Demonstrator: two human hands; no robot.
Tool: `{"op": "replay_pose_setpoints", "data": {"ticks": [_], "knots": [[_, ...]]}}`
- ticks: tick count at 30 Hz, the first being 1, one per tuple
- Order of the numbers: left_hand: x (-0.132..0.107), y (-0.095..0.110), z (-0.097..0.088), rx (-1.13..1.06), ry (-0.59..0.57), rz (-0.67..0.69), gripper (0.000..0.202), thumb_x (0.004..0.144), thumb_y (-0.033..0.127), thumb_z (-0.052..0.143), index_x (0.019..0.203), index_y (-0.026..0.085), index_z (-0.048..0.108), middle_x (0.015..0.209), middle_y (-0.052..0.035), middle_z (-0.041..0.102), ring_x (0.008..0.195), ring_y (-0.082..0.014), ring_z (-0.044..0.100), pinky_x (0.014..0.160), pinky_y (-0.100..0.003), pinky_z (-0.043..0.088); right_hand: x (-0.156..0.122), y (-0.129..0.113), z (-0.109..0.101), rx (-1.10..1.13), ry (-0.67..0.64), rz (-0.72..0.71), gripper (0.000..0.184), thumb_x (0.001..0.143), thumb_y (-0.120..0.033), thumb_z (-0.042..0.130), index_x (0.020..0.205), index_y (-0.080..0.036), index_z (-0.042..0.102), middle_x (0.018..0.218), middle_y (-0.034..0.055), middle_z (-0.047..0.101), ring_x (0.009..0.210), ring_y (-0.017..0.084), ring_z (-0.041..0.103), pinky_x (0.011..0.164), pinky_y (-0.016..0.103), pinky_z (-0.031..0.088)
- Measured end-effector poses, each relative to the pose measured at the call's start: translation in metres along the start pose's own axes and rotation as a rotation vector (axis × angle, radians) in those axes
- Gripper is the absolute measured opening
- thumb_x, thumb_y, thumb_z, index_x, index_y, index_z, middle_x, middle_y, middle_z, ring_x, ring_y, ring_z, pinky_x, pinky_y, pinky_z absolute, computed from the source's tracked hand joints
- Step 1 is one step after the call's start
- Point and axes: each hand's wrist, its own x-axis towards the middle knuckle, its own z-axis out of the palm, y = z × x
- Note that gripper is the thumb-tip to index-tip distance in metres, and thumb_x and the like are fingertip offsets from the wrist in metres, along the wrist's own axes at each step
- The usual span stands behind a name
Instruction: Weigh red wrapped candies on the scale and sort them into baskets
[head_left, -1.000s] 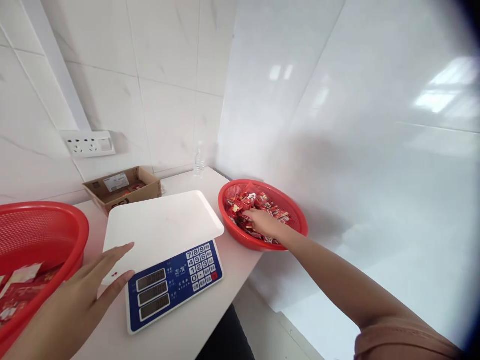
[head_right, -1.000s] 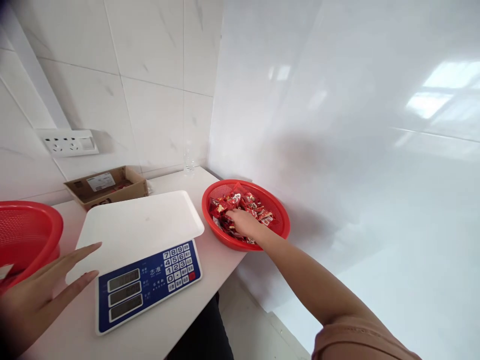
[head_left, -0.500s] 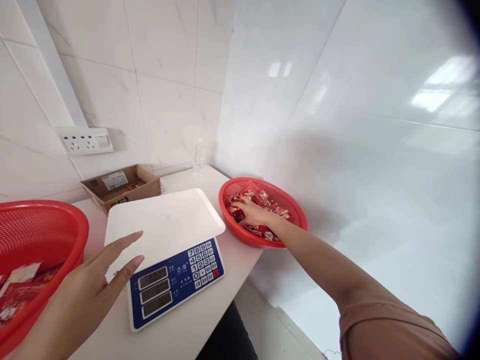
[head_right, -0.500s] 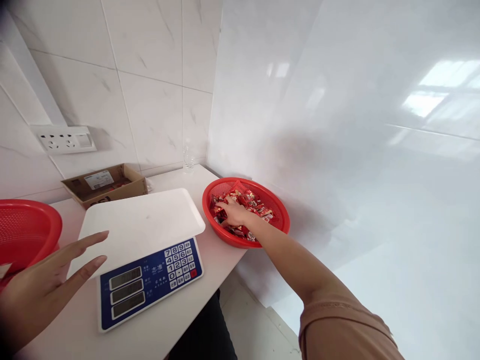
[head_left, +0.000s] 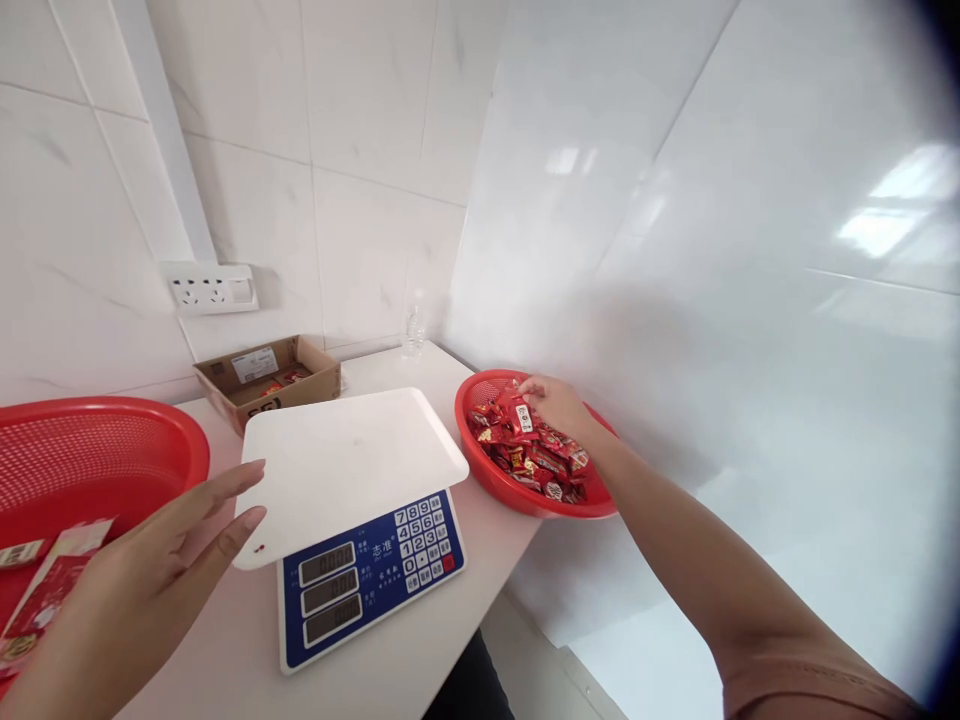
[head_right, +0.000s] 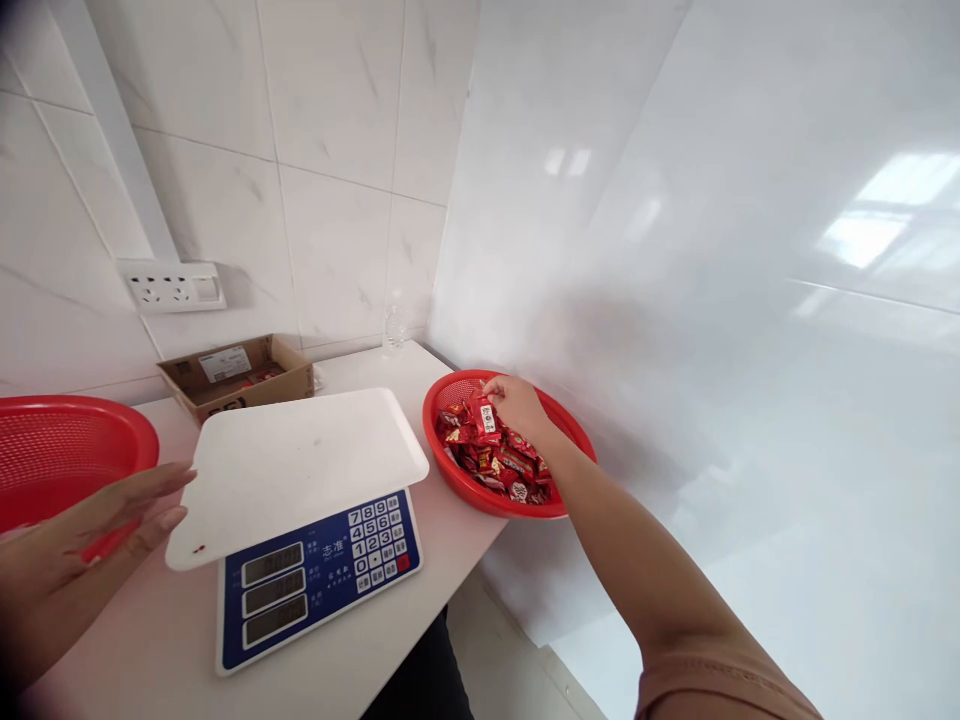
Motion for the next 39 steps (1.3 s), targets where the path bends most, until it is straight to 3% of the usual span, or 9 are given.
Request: {"op": "replay_pose_setpoints", "data": {"ticks": [3,7,13,17,20,24,29,34,39], "knots": [[-0.001,0.004,0.005,-0.109,-0.069,-0.054,0.044,0.078,0.059,0.051,0.114,0.033,0.059,0.111,0.0012,0.069,0.1,-0.0255,0.065,0.086,-0.039,0.053,-0.001,-0.034,0.004,0.098,0.012,-0.027,0.013,0.074,-0.023,0.049,0.082,-0.021,0.059,0.07,-0.0016,0.062,0.055,0.012,0.054,0.06,0.027,0.045],[-0.003,0.012,0.019,-0.398,-0.171,-0.039,0.053,0.079,0.056,0.054,0.122,0.026,0.054,0.128,-0.0089,0.059,0.112,-0.0279,0.059,0.092,-0.045,0.05,-0.014,-0.088,0.037,0.405,-0.131,-0.133,0.01,0.074,-0.029,0.055,0.08,-0.021,0.055,0.074,-0.0021,0.062,0.061,0.012,0.058,0.065,0.029,0.049],[-0.007,0.025,0.039,-0.923,-0.347,-0.114,0.086,0.081,0.043,0.062,0.145,0.037,0.006,0.152,-0.0142,0.023,0.123,-0.0273,0.05,0.086,-0.043,0.054,-0.065,-0.159,0.098,0.81,-0.501,-0.279,0.018,0.07,-0.033,0.065,0.076,-0.021,0.055,0.071,-0.0038,0.057,0.059,0.01,0.053,0.063,0.029,0.049],[-0.005,0.029,0.044,-1.238,-0.288,-0.27,0.096,0.071,0.039,0.074,0.145,0.037,0.011,0.14,-0.0104,0.044,0.112,-0.0246,0.057,0.077,-0.035,0.057,-0.091,-0.183,0.113,0.792,-0.618,-0.34,0.012,0.076,-0.032,0.059,0.078,-0.021,0.054,0.076,-0.0025,0.057,0.064,0.01,0.053,0.063,0.028,0.049],[-0.003,0.028,0.043,-1.258,-0.209,-0.299,0.089,0.069,0.034,0.076,0.142,0.035,0.025,0.125,-0.0057,0.057,0.103,-0.0199,0.061,0.074,-0.028,0.055,-0.094,-0.19,0.113,0.764,-0.649,-0.331,0.015,0.076,-0.034,0.06,0.081,-0.021,0.053,0.085,-0.0011,0.056,0.07,0.01,0.054,0.061,0.026,0.049],[-0.004,0.029,0.042,-1.158,-0.267,-0.212,0.082,0.073,0.029,0.072,0.142,0.034,0.028,0.119,-0.0055,0.06,0.103,-0.0198,0.06,0.07,-0.027,0.054,-0.087,-0.189,0.116,0.801,-0.643,-0.205,0.025,0.078,-0.041,0.059,0.09,-0.023,0.046,0.076,-0.0044,0.055,0.064,0.01,0.054,0.055,0.025,0.045],[-0.004,0.028,0.045,-1.078,-0.239,-0.181,0.08,0.076,0.031,0.068,0.143,0.033,0.026,0.122,-0.0058,0.06,0.104,-0.0204,0.06,0.078,-0.033,0.056,-0.073,-0.171,0.132,0.636,-0.588,-0.17,0.017,0.081,-0.027,0.053,0.097,-0.022,0.048,0.071,-0.0046,0.056,0.063,0.012,0.056,0.058,0.027,0.047],[0.005,0.016,0.035,-1.176,0.043,-0.221,0.081,0.072,0.03,0.071,0.141,0.033,0.028,0.133,-0.0058,0.054,0.108,-0.0188,0.059,0.087,-0.033,0.053,-0.072,-0.149,0.137,0.291,-0.575,-0.43,0.021,0.083,-0.025,0.055,0.103,-0.02,0.059,0.099,0.0044,0.064,0.089,0.016,0.06,0.081,0.035,0.049],[0.008,0.015,0.021,-1.209,0.129,-0.263,0.082,0.07,0.028,0.073,0.14,0.034,0.03,0.133,-0.005,0.054,0.112,-0.0193,0.056,0.084,-0.03,0.054,-0.082,-0.14,0.135,0.089,-0.682,-0.745,0.022,0.084,-0.027,0.059,0.104,-0.023,0.068,0.114,0.0052,0.066,0.113,0.021,0.055,0.099,0.04,0.041]]}}
